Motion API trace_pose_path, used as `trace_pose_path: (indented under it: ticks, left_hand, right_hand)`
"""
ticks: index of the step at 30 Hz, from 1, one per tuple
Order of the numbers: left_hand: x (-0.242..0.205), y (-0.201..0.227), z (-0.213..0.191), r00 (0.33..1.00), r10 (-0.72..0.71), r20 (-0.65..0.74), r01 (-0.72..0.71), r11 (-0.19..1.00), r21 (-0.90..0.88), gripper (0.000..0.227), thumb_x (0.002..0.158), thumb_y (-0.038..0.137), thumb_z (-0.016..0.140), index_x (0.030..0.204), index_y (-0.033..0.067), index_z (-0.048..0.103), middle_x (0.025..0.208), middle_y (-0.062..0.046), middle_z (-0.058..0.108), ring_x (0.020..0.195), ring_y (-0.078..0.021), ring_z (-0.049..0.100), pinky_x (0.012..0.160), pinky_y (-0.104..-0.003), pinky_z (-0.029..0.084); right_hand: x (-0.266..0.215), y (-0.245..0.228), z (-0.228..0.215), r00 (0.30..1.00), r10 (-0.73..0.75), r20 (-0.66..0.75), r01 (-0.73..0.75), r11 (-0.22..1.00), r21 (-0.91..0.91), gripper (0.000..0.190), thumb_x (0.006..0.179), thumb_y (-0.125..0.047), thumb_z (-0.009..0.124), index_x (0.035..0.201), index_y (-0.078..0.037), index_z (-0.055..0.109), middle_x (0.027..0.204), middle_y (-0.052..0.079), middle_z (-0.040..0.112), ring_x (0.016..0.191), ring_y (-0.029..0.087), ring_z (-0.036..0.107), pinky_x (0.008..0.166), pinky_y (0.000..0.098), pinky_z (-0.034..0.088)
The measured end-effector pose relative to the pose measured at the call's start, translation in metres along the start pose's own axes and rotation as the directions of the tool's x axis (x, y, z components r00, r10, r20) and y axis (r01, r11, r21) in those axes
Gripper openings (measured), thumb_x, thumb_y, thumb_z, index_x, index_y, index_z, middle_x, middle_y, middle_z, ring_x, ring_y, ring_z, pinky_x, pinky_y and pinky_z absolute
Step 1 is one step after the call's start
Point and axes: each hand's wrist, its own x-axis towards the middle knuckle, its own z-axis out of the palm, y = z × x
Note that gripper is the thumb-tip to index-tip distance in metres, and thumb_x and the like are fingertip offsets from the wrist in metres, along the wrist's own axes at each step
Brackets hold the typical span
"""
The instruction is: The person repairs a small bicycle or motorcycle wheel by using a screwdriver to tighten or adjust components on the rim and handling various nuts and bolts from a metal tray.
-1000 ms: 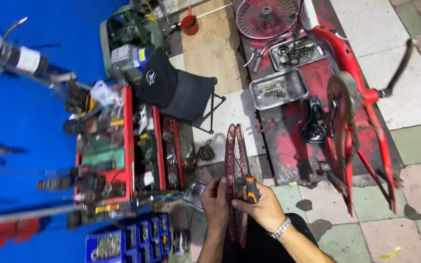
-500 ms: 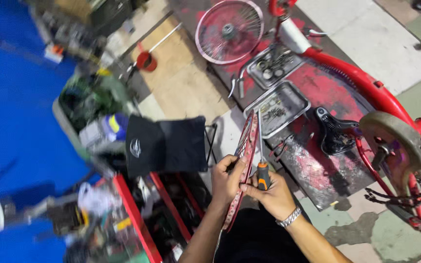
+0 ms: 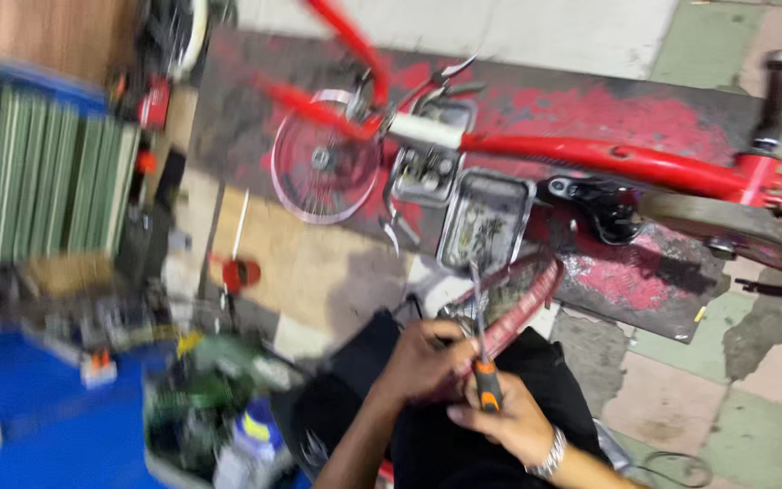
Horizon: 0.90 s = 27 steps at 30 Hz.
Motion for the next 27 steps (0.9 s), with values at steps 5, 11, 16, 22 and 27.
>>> trace_pose_path:
  ticks: [5, 11, 16, 22, 27]
  left_hand:
    - [0.032, 0.016, 0.017, 0.933, 0.227, 0.278, -0.297, 0.923, 0.243, 0.038, 0.093, 0.034, 0.074, 0.073, 0.0014, 0.068, 0.059, -0.003, 0.058, 0.056, -0.0052, 0.049, 0.051, -0.03, 0.039]
    - [0.056, 0.0, 0.039, 0.778, 0.094, 0.621, -0.291, 0.93, 0.225, 0.042, 0.093, 0.04, 0.072, 0.075, 0.0029, 0.069, 0.06, -0.003, 0.061, 0.059, -0.0043, 0.052, 0.053, -0.03, 0.041]
    - [0.06, -0.036, 0.062, 0.664, 0.044, 0.747, -0.298, 0.931, 0.21, 0.038, 0.094, 0.041, 0.07, 0.082, 0.0049, 0.073, 0.067, -0.005, 0.069, 0.062, -0.0069, 0.06, 0.056, -0.03, 0.048]
    - [0.099, -0.136, 0.077, 0.452, 0.295, 0.842, -0.565, 0.825, 0.014, 0.031, 0.1, 0.036, 0.07, 0.101, 0.0048, 0.069, 0.095, -0.01, 0.074, 0.09, -0.0198, 0.072, 0.078, -0.033, 0.056]
    - [0.169, -0.261, 0.109, 0.574, 0.119, 0.81, -0.41, 0.898, 0.159, 0.033, 0.098, 0.038, 0.068, 0.109, 0.0066, 0.07, 0.098, -0.01, 0.074, 0.087, -0.0208, 0.073, 0.077, -0.034, 0.057]
  right_hand:
    - [-0.013, 0.042, 0.011, 0.94, 0.046, -0.337, 0.037, 0.971, 0.237, 0.05, 0.08, 0.0, 0.085, 0.061, -0.013, 0.041, 0.055, -0.007, 0.041, 0.046, 0.006, 0.037, 0.044, 0.0266, 0.031]
    - [-0.018, 0.083, 0.061, 0.648, 0.037, -0.761, 0.298, 0.907, 0.297, 0.041, 0.08, 0.001, 0.083, 0.063, -0.012, 0.048, 0.06, -0.007, 0.044, 0.051, 0.006, 0.038, 0.047, 0.0258, 0.032]
    - [-0.009, 0.12, 0.1, 0.203, -0.016, -0.979, 0.426, 0.902, 0.074, 0.036, 0.08, -0.001, 0.082, 0.068, -0.012, 0.05, 0.066, -0.007, 0.048, 0.057, 0.005, 0.044, 0.053, 0.0238, 0.04]
    - [0.026, 0.2, 0.087, -0.062, 0.222, -0.973, 0.558, 0.816, 0.151, 0.024, 0.081, 0.001, 0.077, 0.084, -0.009, 0.055, 0.074, -0.004, 0.057, 0.061, 0.008, 0.052, 0.053, 0.0237, 0.04]
    - [0.057, 0.303, -0.006, -0.055, 0.172, -0.984, 0.336, 0.931, 0.144, 0.026, 0.083, 0.005, 0.079, 0.088, -0.009, 0.057, 0.078, -0.003, 0.056, 0.065, 0.008, 0.051, 0.057, 0.0236, 0.042]
